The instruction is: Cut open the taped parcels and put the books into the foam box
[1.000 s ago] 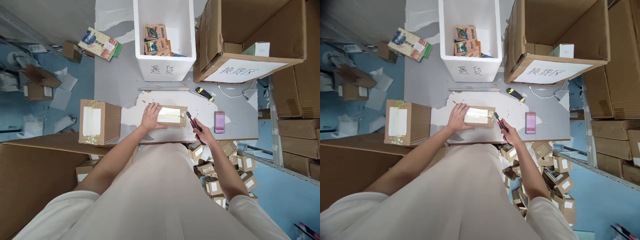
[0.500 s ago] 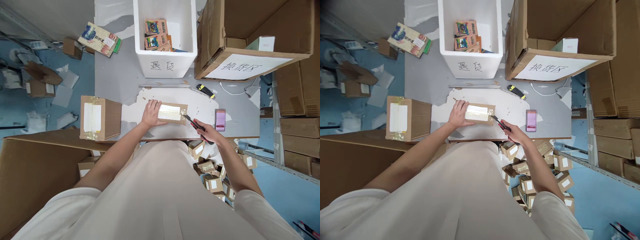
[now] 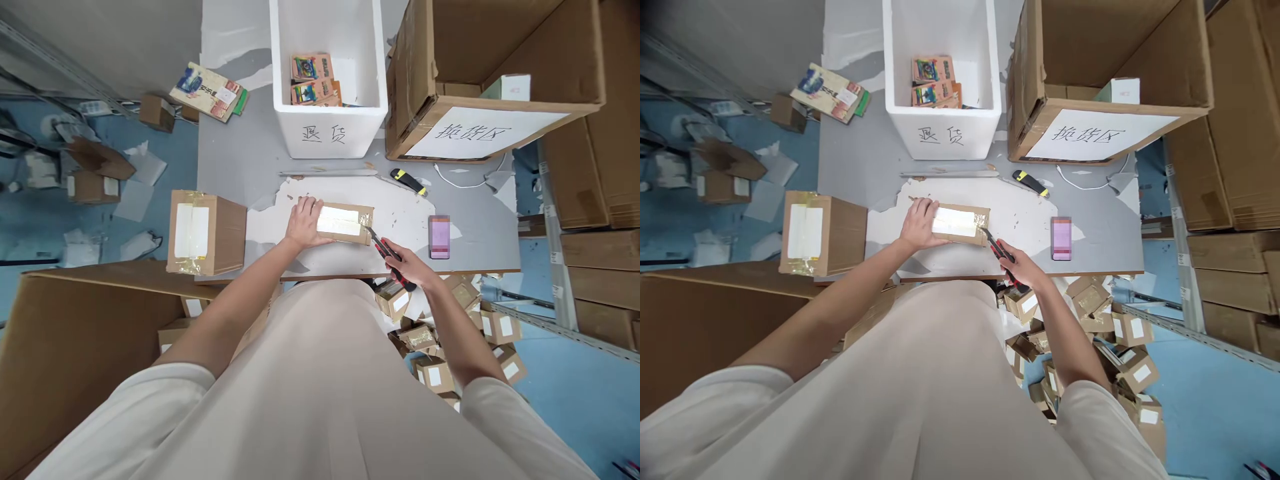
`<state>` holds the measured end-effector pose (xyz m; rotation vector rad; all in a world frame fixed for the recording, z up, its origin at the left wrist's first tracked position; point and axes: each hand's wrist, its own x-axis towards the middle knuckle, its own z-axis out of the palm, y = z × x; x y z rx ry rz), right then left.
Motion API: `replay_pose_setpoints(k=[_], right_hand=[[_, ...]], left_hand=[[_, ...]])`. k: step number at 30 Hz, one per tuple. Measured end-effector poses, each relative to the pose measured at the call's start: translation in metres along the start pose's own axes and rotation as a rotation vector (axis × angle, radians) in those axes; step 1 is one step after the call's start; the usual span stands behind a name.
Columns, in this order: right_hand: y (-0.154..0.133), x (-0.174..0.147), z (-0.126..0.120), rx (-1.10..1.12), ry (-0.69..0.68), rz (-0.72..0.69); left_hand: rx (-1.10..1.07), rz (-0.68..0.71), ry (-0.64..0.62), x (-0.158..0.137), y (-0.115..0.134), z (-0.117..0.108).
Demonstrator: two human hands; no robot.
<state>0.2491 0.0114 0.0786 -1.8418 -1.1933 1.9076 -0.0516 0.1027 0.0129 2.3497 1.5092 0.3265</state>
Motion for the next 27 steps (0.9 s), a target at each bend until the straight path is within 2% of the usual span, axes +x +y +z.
replay_pose_setpoints(k=[4, 6, 10, 12, 16, 19, 23, 25, 27], right_hand=[[0.022, -0.018, 0.021, 0.072, 0.015, -0.019], [0.038, -0.027, 0.022, 0.070, 0.062, -0.049], [0.063, -0.026, 0.007, 0.095, 0.390, -0.176], [0.067, -0.014, 0.001, 0.135, 0.483, -0.203], [0.065, 0.018, 0.011, 0.272, 0.444, -0.187], [0.065, 0.035, 0.021, 0.286, 0.383, -0.165], [0.065, 0.050, 0.011, 0.074, 0.385, -0.174], [0.065, 0.059, 0.001, -0.141, 0.490, -0.144], [0.066, 0.070, -0.005, -0.377, 0.613, -0.053]], left_hand=[[0.000, -0.004, 0.017, 0.000, 0.000, 0.001], [-0.009, -0.003, 0.015, -0.001, -0.001, 0.001], [-0.044, 0.019, -0.032, -0.005, -0.006, -0.002], [-0.080, 0.014, -0.040, -0.007, -0.009, -0.005], [-0.131, 0.018, -0.007, -0.008, -0.015, -0.006], [-0.118, 0.019, 0.015, -0.008, -0.015, -0.006], [-0.034, 0.000, 0.073, -0.015, -0.008, -0.009], [0.013, 0.022, 0.100, -0.022, -0.002, -0.012], [0.041, 0.064, 0.101, -0.029, 0.004, -0.014]])
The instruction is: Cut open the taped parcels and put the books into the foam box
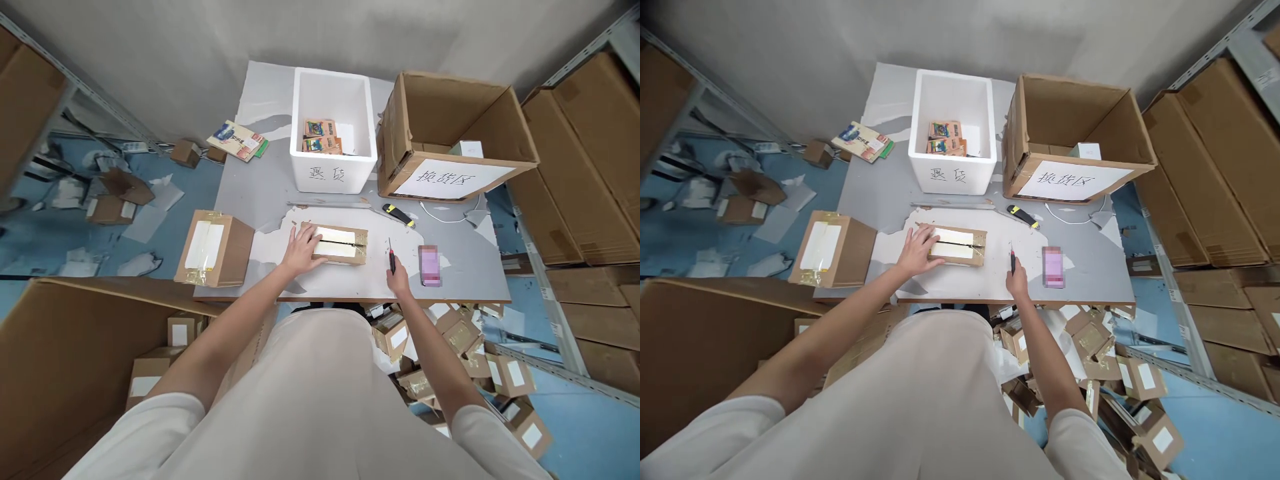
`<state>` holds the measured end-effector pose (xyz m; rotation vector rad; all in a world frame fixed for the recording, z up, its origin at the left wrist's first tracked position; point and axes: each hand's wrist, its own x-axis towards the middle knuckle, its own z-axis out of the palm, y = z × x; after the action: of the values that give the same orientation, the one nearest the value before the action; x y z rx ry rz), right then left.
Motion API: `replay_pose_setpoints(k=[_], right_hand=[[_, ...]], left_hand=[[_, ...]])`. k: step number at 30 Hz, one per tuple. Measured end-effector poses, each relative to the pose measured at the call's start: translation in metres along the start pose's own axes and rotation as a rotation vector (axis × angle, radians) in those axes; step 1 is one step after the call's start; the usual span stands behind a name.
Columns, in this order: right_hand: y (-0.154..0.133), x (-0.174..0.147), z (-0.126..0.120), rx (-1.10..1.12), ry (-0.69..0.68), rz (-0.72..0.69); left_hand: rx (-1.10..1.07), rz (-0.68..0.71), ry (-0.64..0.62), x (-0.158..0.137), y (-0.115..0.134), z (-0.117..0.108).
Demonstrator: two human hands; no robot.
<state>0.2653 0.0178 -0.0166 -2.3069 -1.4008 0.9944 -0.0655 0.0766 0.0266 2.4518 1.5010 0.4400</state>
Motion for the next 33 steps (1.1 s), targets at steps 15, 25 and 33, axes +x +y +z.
replay_pose_setpoints(k=[15, 25, 33], right_hand=[[-0.064, 0.015, -0.009, -0.071, 0.065, -0.644], [-0.131, 0.055, -0.006, -0.062, -0.074, -0.724], [-0.132, 0.089, 0.010, 0.140, 0.121, -0.308]], left_hand=[[-0.069, 0.040, -0.078, -0.063, 0.022, 0.030], [-0.118, 0.078, -0.130, -0.077, 0.023, 0.040], [-0.065, 0.046, -0.250, -0.077, 0.028, 0.038]])
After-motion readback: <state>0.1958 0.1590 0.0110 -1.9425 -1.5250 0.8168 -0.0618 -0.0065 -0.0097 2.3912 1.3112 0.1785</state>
